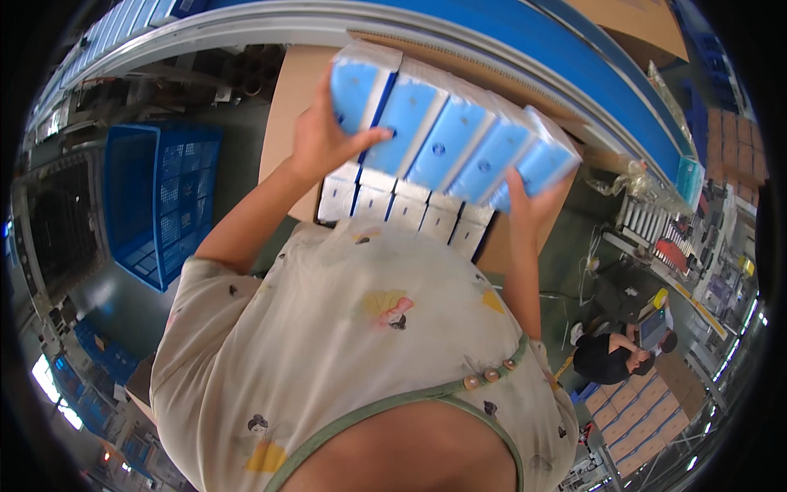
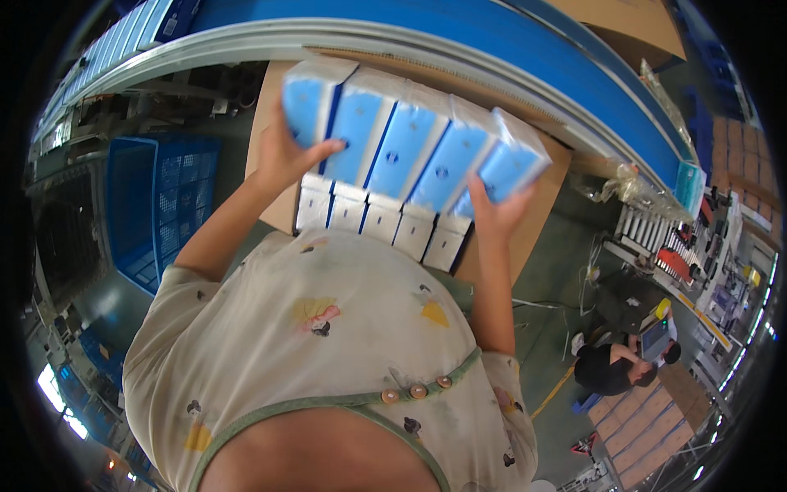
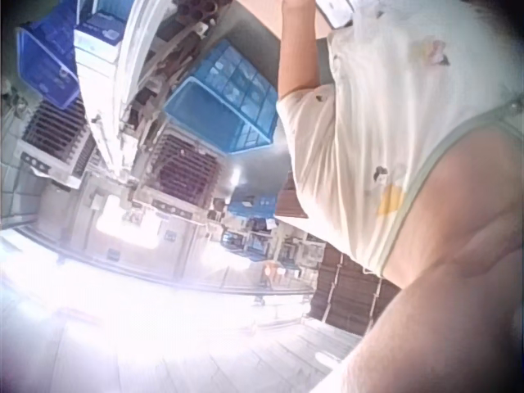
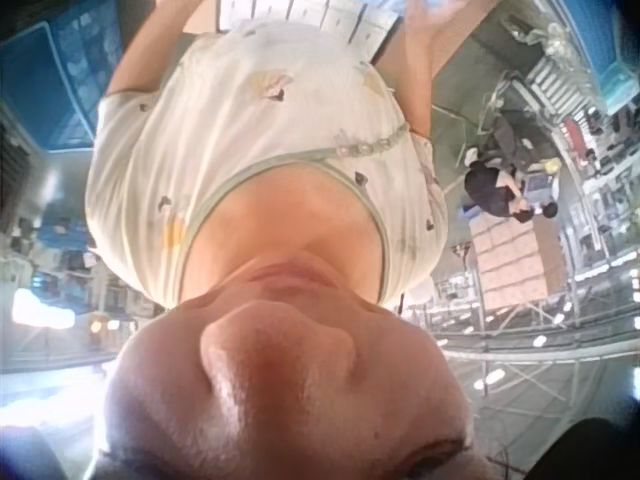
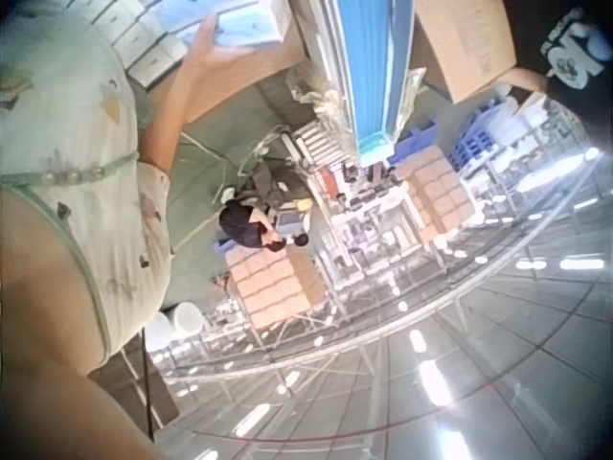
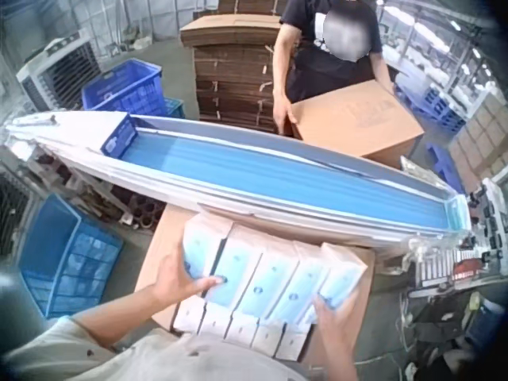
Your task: The person picks up rows of small blue and white boxes from a conveyor belt and places them into a cardboard shipping box. They then close the top flaps of the filled box, push it down the line, and pick up a new flat cardboard sheet to assemble.
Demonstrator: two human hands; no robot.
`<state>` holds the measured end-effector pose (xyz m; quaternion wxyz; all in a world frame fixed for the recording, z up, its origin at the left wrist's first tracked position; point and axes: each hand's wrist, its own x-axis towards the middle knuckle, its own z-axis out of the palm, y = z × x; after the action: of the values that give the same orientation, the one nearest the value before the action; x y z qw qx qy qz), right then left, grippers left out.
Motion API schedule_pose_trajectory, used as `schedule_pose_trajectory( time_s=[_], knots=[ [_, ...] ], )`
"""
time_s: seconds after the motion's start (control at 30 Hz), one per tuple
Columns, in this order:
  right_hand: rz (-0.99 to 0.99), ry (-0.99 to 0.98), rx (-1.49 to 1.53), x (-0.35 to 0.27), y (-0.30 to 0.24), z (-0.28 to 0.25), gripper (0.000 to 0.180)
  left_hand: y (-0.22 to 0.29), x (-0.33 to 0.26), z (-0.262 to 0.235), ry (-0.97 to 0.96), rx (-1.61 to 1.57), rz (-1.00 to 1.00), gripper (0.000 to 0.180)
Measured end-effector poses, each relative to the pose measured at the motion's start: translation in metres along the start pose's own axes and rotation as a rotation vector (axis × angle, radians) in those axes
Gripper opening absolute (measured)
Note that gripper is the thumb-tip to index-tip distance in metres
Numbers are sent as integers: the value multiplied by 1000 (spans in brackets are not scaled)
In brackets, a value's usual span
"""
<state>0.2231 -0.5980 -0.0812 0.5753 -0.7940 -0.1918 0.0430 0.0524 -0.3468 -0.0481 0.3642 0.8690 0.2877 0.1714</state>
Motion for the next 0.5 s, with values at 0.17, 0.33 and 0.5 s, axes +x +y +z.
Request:
schedule_pose_trajectory(
  time_s=[0.17, 0.33, 0.5],
  knots=[
    [84, -257, -719, 34, 12, 18, 89, -48, 32, 46, -54, 376, 11, 94],
    [-368, -646, -1079, 7, -22, 29, 90, -24, 24, 20, -424, 858, 338, 93],
    [-162, -821, -1117, 62, -31, 62, 90, -24, 56, 35, -556, 674, 334, 92]
  ],
)
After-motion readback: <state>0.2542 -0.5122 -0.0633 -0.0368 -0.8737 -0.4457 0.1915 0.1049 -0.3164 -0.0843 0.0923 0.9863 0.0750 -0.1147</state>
